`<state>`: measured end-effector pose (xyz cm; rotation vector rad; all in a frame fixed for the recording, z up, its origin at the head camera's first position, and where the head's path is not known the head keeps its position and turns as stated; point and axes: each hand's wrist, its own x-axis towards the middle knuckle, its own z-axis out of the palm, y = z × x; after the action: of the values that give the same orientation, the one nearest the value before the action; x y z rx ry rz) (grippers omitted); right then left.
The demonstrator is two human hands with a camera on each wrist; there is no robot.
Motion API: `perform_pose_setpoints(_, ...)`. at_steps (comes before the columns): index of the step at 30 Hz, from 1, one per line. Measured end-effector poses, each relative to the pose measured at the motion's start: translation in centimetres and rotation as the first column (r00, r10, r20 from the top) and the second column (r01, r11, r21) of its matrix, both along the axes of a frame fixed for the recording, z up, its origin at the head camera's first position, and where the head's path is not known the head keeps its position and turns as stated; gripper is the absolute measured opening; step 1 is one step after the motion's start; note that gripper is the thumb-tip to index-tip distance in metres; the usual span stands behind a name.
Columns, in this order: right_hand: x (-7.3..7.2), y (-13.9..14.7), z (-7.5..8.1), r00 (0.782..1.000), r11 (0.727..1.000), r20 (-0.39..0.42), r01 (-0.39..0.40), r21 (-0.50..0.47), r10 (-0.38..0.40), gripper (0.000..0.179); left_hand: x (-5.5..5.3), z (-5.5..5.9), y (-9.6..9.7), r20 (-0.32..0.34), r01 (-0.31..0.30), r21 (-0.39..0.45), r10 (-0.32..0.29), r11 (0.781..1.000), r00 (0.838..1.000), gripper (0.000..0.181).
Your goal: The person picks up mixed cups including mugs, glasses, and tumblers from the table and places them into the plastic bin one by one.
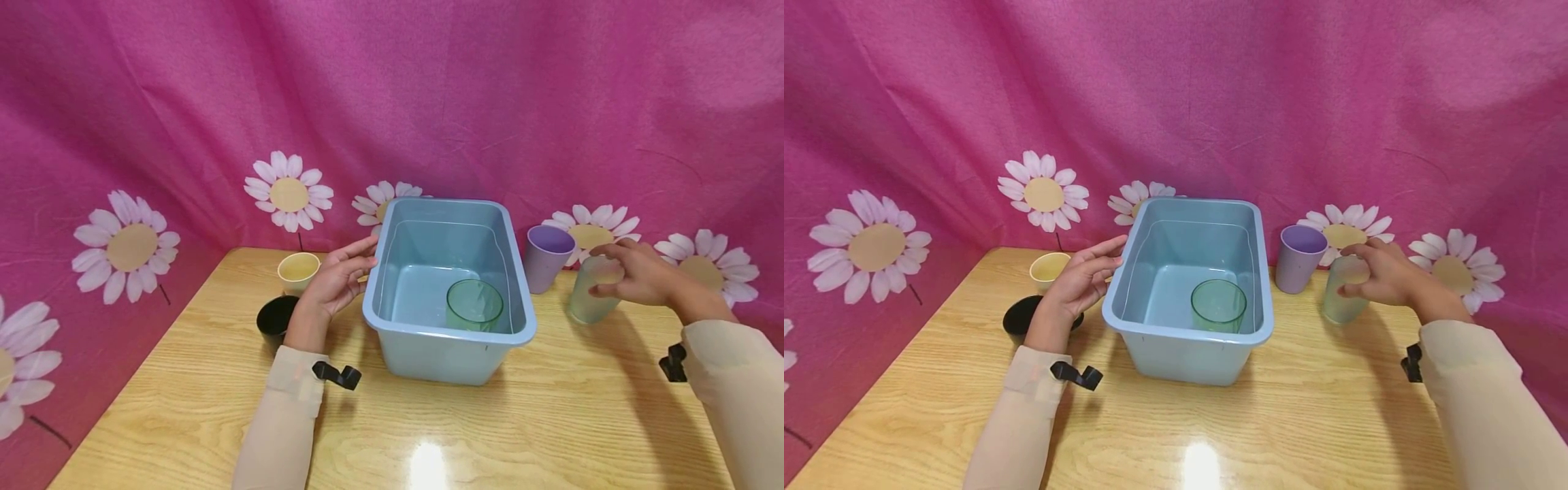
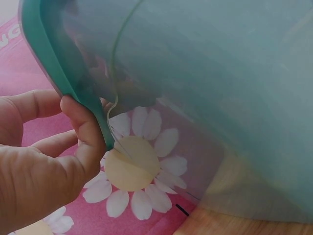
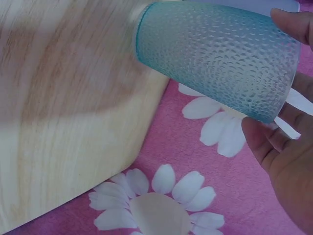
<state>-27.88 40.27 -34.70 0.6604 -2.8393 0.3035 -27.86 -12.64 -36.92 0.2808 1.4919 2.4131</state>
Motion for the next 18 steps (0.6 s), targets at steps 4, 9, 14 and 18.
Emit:
perform_pose_setpoints(4, 0.0, -0.2, 0.6, 1.0, 1.0, -0.017, -0.014, 0.023, 0.014, 0.067, 0.0, 0.0, 0.0, -0.002, 0.003, 0.001, -0.003, 1.0, 1.0, 0.056)
perform_pose_setpoints(9, 0.2, -0.9, 1.7, 0.998, 0.999, -0.04, -0.044, 0.024, 0.045, 0.066, 0.1, 0.0, -0.1, -0.008, 0.004, -0.001, -0.004, 1.0, 1.0, 0.056)
perform_pose_setpoints(14, 0.5, -1.8, 2.9, 0.999, 0.999, -0.007, -0.033, 0.01, 0.033, 0.068, 0.1, 0.1, 0.0, -0.005, 0.006, -0.006, -0.006, 1.0, 1.0, 0.056)
perform_pose_setpoints(18, 0.8, -2.4, 3.9, 1.0, 1.0, 0.025, -0.005, 0.029, 0.005, 0.068, 0.2, 0.2, 0.0, -0.001, 0.007, -0.009, -0.007, 1.0, 1.0, 0.056)
